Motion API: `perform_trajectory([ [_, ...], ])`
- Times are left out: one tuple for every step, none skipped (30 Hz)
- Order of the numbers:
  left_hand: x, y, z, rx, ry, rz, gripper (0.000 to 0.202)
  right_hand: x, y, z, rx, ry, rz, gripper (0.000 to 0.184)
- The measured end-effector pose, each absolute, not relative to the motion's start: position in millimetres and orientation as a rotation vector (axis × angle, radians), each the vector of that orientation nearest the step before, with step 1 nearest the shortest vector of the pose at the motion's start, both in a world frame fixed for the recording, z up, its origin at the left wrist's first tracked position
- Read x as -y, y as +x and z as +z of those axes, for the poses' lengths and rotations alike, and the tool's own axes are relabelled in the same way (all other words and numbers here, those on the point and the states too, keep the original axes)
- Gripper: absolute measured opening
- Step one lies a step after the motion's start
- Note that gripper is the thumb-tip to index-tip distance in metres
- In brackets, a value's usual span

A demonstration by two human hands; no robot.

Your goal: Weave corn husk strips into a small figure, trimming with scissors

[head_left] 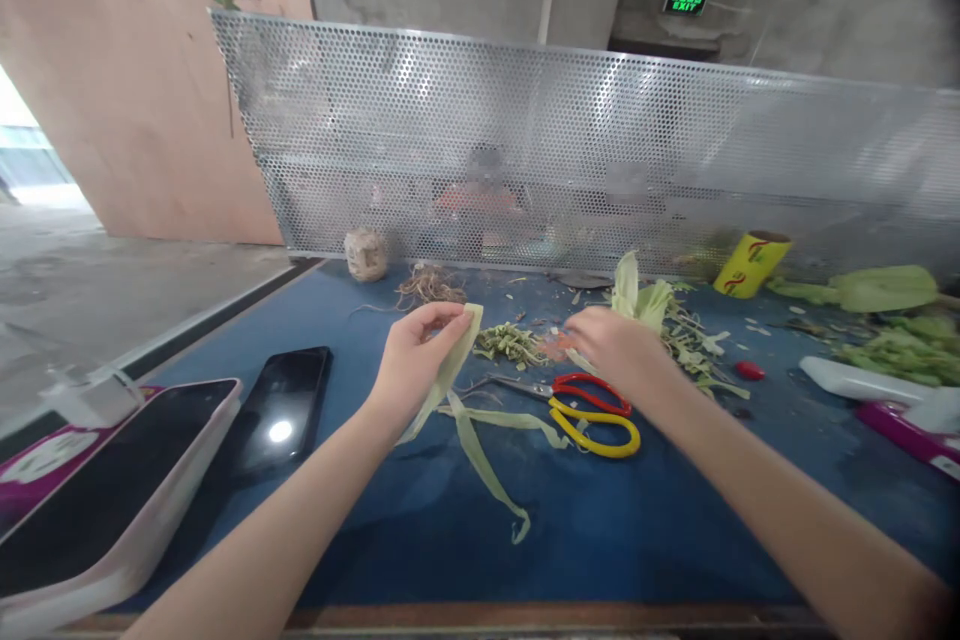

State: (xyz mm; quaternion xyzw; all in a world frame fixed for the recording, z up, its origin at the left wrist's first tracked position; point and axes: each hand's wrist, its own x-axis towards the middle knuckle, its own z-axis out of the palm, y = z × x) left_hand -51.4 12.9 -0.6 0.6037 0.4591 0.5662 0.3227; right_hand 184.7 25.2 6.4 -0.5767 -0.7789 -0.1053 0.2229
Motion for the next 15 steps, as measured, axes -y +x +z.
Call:
perform_trajectory([
  [-12.1,-50.0,-0.2,-1.172,1.586,1.471,0.024,-26.2,202.9,15.3,2.059,-1.693,-0.295,0.021],
  [-11.1,-48.0,0.1,-1.144,1.589,1.454,0.024,-28.0,217.7,23.8,1.982,-1.757,-0.303,0.023],
  [-10.2,-45.6,0.3,-1.123,1.590,1.438,0.023,-29.9,227.3,31.2,1.925,-1.794,-0.297,0.023],
  [-9.3,-43.1,0.4,-1.108,1.585,1.430,0.022,-31.3,230.9,36.9,1.896,-1.798,-0.285,0.024],
  [-8.5,-40.6,0.1,-1.097,1.574,1.424,0.021,-31.6,228.0,40.2,1.891,-1.777,-0.267,0.024],
  [-7.8,-38.4,-0.4,-1.087,1.560,1.417,0.020,-30.6,219.1,40.9,1.910,-1.741,-0.231,0.023],
  [-7.4,-36.5,-1.1,-1.075,1.547,1.407,0.019,-28.2,205.5,39.0,1.942,-1.692,-0.182,0.022],
  [-7.2,-35.1,-1.9,-1.063,1.541,1.394,0.018,-24.8,189.0,35.1,1.977,-1.636,-0.122,0.023],
  [-7.2,-34.1,-2.9,-1.053,1.547,1.371,0.017,-20.5,171.5,29.8,2.037,-1.546,-0.014,0.025],
  [-7.2,-33.4,-3.9,-1.050,1.561,1.349,0.017,-16.0,155.1,23.9,2.074,-1.369,0.231,0.025],
  [-7.3,-33.0,-4.8,-1.052,1.580,1.327,0.016,-11.7,141.3,18.3,2.077,-1.220,0.414,0.025],
  [-7.2,-32.6,-5.6,-1.061,1.602,1.307,0.016,-8.1,131.1,13.5,2.058,-1.152,0.494,0.023],
  [-7.0,-32.2,-6.1,-1.070,1.623,1.285,0.017,-5.3,124.7,9.7,2.017,-1.111,0.537,0.022],
  [-6.6,-31.7,-6.5,-1.076,1.641,1.260,0.017,-3.5,121.8,7.0,1.983,-1.092,0.571,0.022],
  [-5.9,-30.9,-6.5,-1.079,1.655,1.239,0.018,-2.6,121.7,5.2,1.949,-1.084,0.606,0.022],
])
